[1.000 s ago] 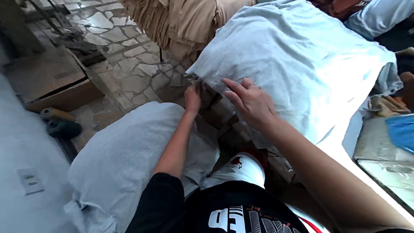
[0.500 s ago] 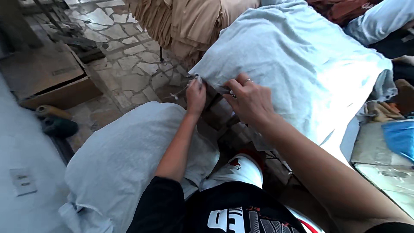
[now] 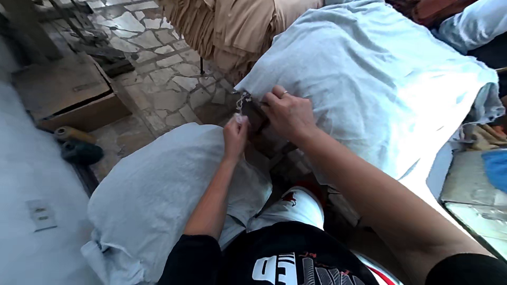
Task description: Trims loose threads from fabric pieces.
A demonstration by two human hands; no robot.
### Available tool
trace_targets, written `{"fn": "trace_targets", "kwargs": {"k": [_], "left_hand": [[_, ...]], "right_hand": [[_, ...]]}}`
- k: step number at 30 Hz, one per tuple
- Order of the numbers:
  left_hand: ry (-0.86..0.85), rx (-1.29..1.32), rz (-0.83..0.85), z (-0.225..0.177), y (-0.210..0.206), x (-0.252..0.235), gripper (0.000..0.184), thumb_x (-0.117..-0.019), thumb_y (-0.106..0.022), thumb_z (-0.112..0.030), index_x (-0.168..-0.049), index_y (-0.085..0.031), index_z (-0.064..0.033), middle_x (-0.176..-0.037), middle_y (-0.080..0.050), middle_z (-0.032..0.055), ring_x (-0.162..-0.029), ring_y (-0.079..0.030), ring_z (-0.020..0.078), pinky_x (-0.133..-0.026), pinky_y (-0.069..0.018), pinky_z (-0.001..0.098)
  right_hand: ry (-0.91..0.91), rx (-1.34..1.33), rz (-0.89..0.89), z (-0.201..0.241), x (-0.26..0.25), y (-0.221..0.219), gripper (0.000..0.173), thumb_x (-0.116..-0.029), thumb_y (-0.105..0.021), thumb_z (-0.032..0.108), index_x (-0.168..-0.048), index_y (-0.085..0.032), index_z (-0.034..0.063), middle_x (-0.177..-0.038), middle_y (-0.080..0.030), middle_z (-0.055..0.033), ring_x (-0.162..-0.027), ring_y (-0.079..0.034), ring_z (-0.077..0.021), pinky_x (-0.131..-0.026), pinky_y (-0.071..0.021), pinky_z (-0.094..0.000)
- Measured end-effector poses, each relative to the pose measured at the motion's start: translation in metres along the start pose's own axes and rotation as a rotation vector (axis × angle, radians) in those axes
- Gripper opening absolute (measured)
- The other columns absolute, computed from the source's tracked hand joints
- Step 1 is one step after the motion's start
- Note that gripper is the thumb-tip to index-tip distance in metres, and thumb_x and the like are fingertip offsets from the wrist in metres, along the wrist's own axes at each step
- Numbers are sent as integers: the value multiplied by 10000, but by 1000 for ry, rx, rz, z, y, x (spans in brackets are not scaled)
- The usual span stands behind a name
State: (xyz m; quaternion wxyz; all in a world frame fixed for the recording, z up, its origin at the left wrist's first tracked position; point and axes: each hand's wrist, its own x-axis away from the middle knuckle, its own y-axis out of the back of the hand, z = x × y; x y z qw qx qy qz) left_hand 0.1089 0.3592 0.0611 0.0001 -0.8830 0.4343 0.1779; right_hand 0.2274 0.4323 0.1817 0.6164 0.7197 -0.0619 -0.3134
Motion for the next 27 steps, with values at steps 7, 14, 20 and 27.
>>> {"fn": "trace_targets", "kwargs": {"k": [7,14,20,27], "left_hand": [[231,-240,96,6,-47,-84,462,-959,-694,-173,-1305,-564,104,-1306,-607,297,-1226,-612,396,-1071,-479,510],[-26,-112,65,16,-38,-27,361,-1086,-421,-131,-998,-663,122,-845,-670,226,-803,-677,308,-797,-549,467],[-68,214,-5,1,-32,-11,406,-1112,-391,-210,-887,-638,20,-692,-564,14,-620,-549,54,-620,-495,251],[-5,79,51,3,-17,2,416,-1109,-373,-191,-929,-655,57,-710,-597,74,-618,-573,115,-618,-512,305]], "right_hand": [[-51,2,-77,6,18,25,214,-941,-702,211,-1059,-699,32,-981,-654,-190,-663,-663,-346,-488,-499,-479],[-33,1,-35,-14,25,29,201,-960,-667,196,-1053,-691,20,-972,-644,-201,-663,-652,-363,-488,-481,-489],[75,132,13,0,1,-5,100,-952,-626,51,-991,-706,6,-968,-644,-218,-666,-656,-377,-487,-491,-482],[-22,139,222,7,-12,-15,171,-969,-540,-14,-1046,-693,-13,-1074,-681,-201,-719,-686,-383,-566,-531,-520]]}}
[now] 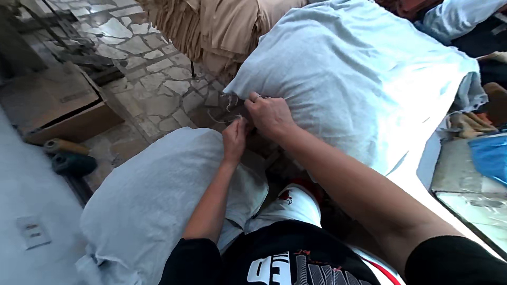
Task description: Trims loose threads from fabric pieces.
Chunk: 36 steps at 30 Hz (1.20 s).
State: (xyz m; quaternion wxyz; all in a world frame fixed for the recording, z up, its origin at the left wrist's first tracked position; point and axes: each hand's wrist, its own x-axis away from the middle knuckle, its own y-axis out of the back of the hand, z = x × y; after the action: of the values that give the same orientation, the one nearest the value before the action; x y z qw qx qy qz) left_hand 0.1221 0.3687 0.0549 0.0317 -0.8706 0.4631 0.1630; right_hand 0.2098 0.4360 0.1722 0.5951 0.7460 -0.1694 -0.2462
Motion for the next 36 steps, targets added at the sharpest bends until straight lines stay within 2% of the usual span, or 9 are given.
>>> {"fn": "trace_targets", "kwargs": {"k": [3,6,12,14,20,29,32,34,36], "left_hand": [[206,-159,24,25,14,-35,403,-1113,-378,-185,-1305,-559,120,-1123,-665,307,-1050,-670,397,-949,-516,548],[278,-221,43,38,1,-84,640,-1044,-598,-225,-1534,-318,79,-1402,-554,317,-1324,-552,427,-1139,-413,547],[432,-278,344,0,-9,-109,336,-1096,-452,-106,-1327,-576,104,-1321,-615,286,-1268,-589,374,-1115,-420,495],[298,-64,210,27,-19,-81,354,-1109,-399,-161,-1225,-609,99,-977,-649,236,-857,-639,299,-817,-531,469],[106,320,59,4,-14,-9,396,-1114,-367,-276,-875,-587,-50,-666,-480,-35,-543,-456,53,-524,-432,245],[182,483,205,-62,19,48,339,-1103,-375,-282,-828,-540,-171,-601,-445,-103,-464,-392,-7,-448,-377,161],[43,800,322,-122,57,86,245,-1032,-558,-368,-853,-699,-276,-701,-603,-168,-570,-516,-73,-501,-414,112],[-166,956,246,-156,82,91,193,-1006,-607,-293,-1021,-775,-200,-859,-747,-87,-689,-661,-36,-573,-510,114],[-325,991,39,-192,89,77,224,-1042,-553,-245,-962,-690,-86,-808,-726,-12,-651,-674,13,-551,-536,134]], "right_hand": [[-25,-29,-112,-1,19,5,136,-957,-624,101,-1016,-685,-5,-1015,-657,-208,-653,-662,-376,-504,-508,-513],[-36,-31,-146,2,29,14,172,-934,-690,156,-1012,-670,4,-986,-639,-201,-625,-650,-356,-478,-497,-484],[-60,-93,-127,-5,32,24,182,-932,-701,157,-1039,-689,11,-966,-645,-197,-647,-663,-353,-500,-511,-484],[-60,-100,-122,-10,33,23,186,-938,-700,167,-1040,-684,12,-961,-638,-191,-647,-659,-350,-502,-509,-483],[-11,4,-162,-5,20,-1,103,-933,-637,53,-1001,-692,-1,-974,-658,-206,-640,-662,-357,-486,-506,-477],[-17,-202,-56,4,27,-8,147,-997,-574,103,-1024,-697,26,-998,-703,-184,-686,-687,-375,-550,-528,-542],[-24,-391,-20,6,95,1,168,-959,-668,198,-1042,-685,53,-1000,-676,-157,-691,-681,-333,-548,-552,-521],[-73,-603,150,2,168,1,281,-990,-649,237,-1168,-675,21,-1126,-679,-201,-875,-710,-362,-729,-578,-547],[-173,-772,184,-8,250,-5,300,-975,-679,256,-1151,-687,13,-1106,-697,-204,-957,-707,-357,-826,-567,-551]]}}
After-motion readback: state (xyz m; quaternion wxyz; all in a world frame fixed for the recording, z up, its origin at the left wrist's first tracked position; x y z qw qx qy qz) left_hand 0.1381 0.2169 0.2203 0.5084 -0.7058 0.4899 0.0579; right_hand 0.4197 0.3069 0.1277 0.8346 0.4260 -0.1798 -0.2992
